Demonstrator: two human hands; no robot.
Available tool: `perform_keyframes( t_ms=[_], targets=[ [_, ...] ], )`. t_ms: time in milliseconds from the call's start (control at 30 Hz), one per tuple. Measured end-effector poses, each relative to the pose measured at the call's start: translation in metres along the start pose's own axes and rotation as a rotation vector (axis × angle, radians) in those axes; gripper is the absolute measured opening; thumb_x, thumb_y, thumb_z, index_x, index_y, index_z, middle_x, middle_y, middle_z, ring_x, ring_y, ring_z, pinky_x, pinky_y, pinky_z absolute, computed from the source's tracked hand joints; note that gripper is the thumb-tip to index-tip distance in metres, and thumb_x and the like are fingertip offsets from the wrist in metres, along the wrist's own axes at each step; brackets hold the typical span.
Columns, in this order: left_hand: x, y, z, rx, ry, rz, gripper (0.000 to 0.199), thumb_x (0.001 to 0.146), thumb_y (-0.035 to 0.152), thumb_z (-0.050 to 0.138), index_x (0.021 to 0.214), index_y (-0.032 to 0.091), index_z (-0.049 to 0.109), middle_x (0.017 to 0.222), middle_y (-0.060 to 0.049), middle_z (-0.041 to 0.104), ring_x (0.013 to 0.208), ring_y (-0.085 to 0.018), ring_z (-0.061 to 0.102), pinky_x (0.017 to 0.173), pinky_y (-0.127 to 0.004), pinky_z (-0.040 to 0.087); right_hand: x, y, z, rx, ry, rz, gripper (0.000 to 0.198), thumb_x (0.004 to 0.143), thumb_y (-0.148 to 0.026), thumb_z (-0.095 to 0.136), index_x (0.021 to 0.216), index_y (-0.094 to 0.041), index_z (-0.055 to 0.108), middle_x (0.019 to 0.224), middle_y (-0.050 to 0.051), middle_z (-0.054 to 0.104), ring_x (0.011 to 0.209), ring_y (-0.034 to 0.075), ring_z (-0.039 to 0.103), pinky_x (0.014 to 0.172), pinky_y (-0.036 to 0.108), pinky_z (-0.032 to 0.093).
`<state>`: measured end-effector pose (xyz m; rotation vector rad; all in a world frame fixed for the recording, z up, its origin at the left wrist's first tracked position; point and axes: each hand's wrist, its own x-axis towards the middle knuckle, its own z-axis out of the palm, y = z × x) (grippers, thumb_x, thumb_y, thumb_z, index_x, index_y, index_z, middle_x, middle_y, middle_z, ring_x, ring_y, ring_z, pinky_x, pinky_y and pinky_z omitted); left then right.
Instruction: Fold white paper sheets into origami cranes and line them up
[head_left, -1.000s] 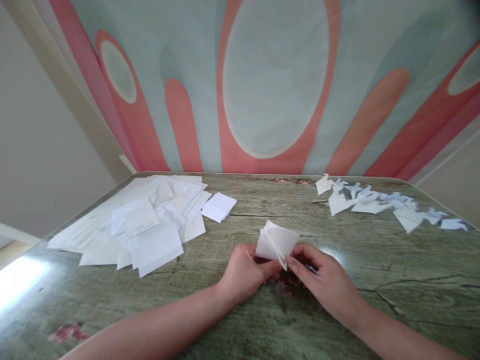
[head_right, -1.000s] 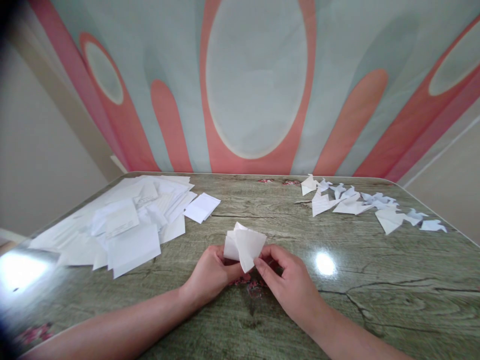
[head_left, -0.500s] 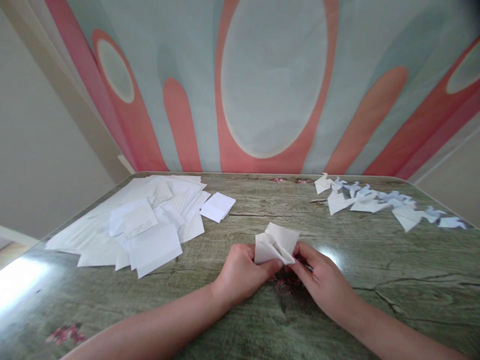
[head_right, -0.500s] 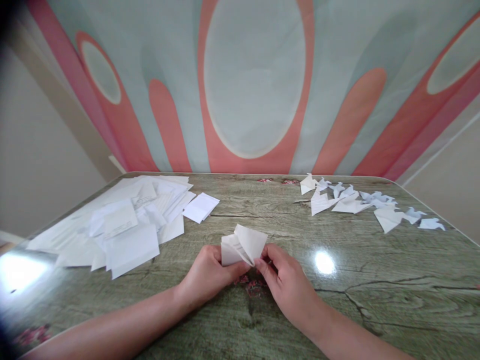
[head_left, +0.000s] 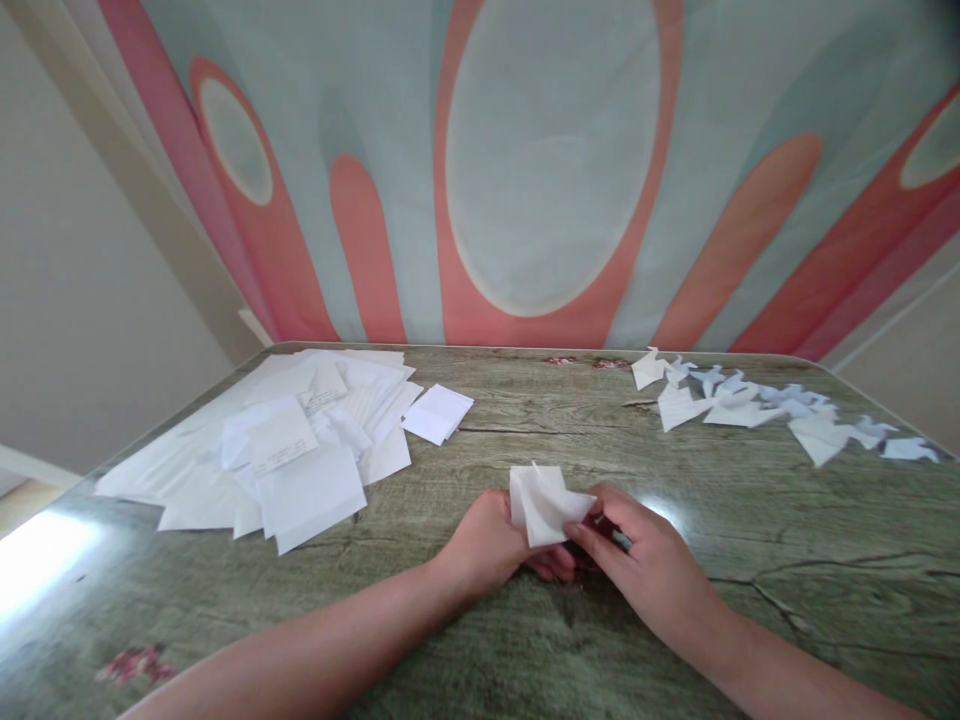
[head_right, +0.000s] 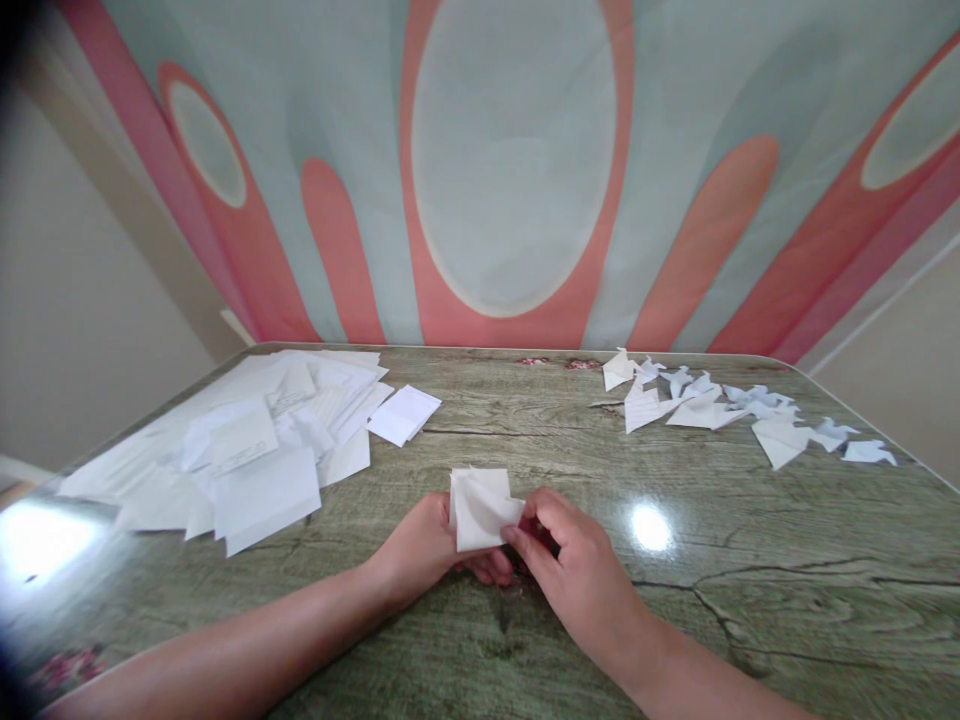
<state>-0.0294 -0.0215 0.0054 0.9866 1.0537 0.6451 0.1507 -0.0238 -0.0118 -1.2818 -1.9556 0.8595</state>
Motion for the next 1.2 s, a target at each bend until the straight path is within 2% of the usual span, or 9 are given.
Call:
perform_keyframes(
  t_ms=[267,433,500,600,733,867,967,1067,1200],
  targets=[
    [-0.002,0.0,0.003,0.105,-0.036,0.035,0.026,0.073,0.037,0.067,0.068,0.012,0.073,0.064,-0.006,0.071,0.059,-0.017,0.066,0.064,-0.027,0.053,0.0,-0.004,0.002,0.068,-0.037,0.044,0.021,0.091,-0.038,0.051,0.078,-0.022,0.056,0.073,0.001,0.06,0.07,0.017,0.056,0.067,0.028,0.042],
    [0.0,-0.007,0.0,0.137,-0.045,0.068,0.026,0.076,0.036,0.065,0.076,0.011,0.073,0.069,-0.006,0.071,0.063,-0.018,0.066,0.064,-0.028,0.052,0.0,-0.006,0.0,0.041,-0.034,0.002,0.017,0.089,-0.034,0.054,0.078,-0.022,0.058,0.076,0.001,0.058,0.072,0.017,0.055,0.066,0.028,0.04],
    [0.001,-0.009,-0.002,0.197,-0.029,0.097,0.025,0.078,0.034,0.063,0.08,0.012,0.073,0.071,-0.006,0.071,0.064,-0.018,0.065,0.063,-0.027,0.052,0.0,-0.007,-0.001,0.044,-0.033,0.004,0.018,0.09,-0.034,0.054,0.077,-0.022,0.057,0.075,0.0,0.058,0.071,0.017,0.055,0.066,0.027,0.04],
    [0.002,-0.011,-0.004,0.292,0.03,0.154,0.023,0.077,0.034,0.065,0.077,0.012,0.072,0.071,-0.005,0.07,0.064,-0.018,0.064,0.06,-0.025,0.05,0.001,-0.007,-0.001,0.051,-0.028,0.039,0.022,0.089,-0.036,0.053,0.073,-0.022,0.055,0.071,-0.001,0.057,0.068,0.016,0.054,0.063,0.027,0.04],
    [0.002,-0.008,0.0,0.208,0.024,0.099,0.025,0.076,0.036,0.065,0.085,0.013,0.072,0.075,-0.005,0.072,0.066,-0.018,0.066,0.059,-0.024,0.051,0.002,-0.002,0.001,0.039,-0.046,0.122,0.023,0.088,-0.039,0.054,0.074,-0.021,0.057,0.069,-0.001,0.061,0.065,0.017,0.055,0.061,0.028,0.039],
    [0.001,-0.004,0.005,0.129,-0.011,0.04,0.025,0.077,0.03,0.06,0.092,0.014,0.071,0.077,-0.005,0.072,0.068,-0.018,0.068,0.059,-0.023,0.051,0.002,0.0,0.0,0.056,-0.071,0.159,0.029,0.089,-0.046,0.052,0.076,-0.021,0.058,0.068,-0.001,0.062,0.064,0.017,0.056,0.061,0.028,0.04],
    [0.001,-0.002,0.005,0.118,0.011,0.058,0.021,0.075,0.024,0.058,0.087,0.013,0.071,0.075,-0.004,0.071,0.067,-0.017,0.067,0.06,-0.023,0.051,0.003,-0.003,-0.004,0.121,-0.091,0.194,0.031,0.089,-0.049,0.052,0.08,-0.02,0.059,0.068,0.0,0.064,0.065,0.018,0.059,0.06,0.028,0.042],
    [0.001,0.0,0.003,0.114,0.081,0.124,0.015,0.073,0.026,0.064,0.077,0.013,0.069,0.068,-0.001,0.069,0.06,-0.013,0.061,0.057,-0.02,0.047,0.004,-0.005,-0.006,0.217,-0.12,0.224,0.027,0.087,-0.047,0.055,0.086,-0.02,0.059,0.074,0.001,0.067,0.068,0.019,0.063,0.062,0.028,0.045],
    [0.002,0.006,0.003,0.093,0.094,0.146,0.016,0.07,0.028,0.069,0.066,0.013,0.064,0.056,0.002,0.063,0.051,-0.009,0.053,0.051,-0.017,0.04,0.005,-0.004,-0.006,0.255,-0.152,0.224,0.026,0.087,-0.046,0.056,0.087,-0.02,0.059,0.08,0.002,0.069,0.071,0.02,0.065,0.064,0.029,0.046]
  ],
)
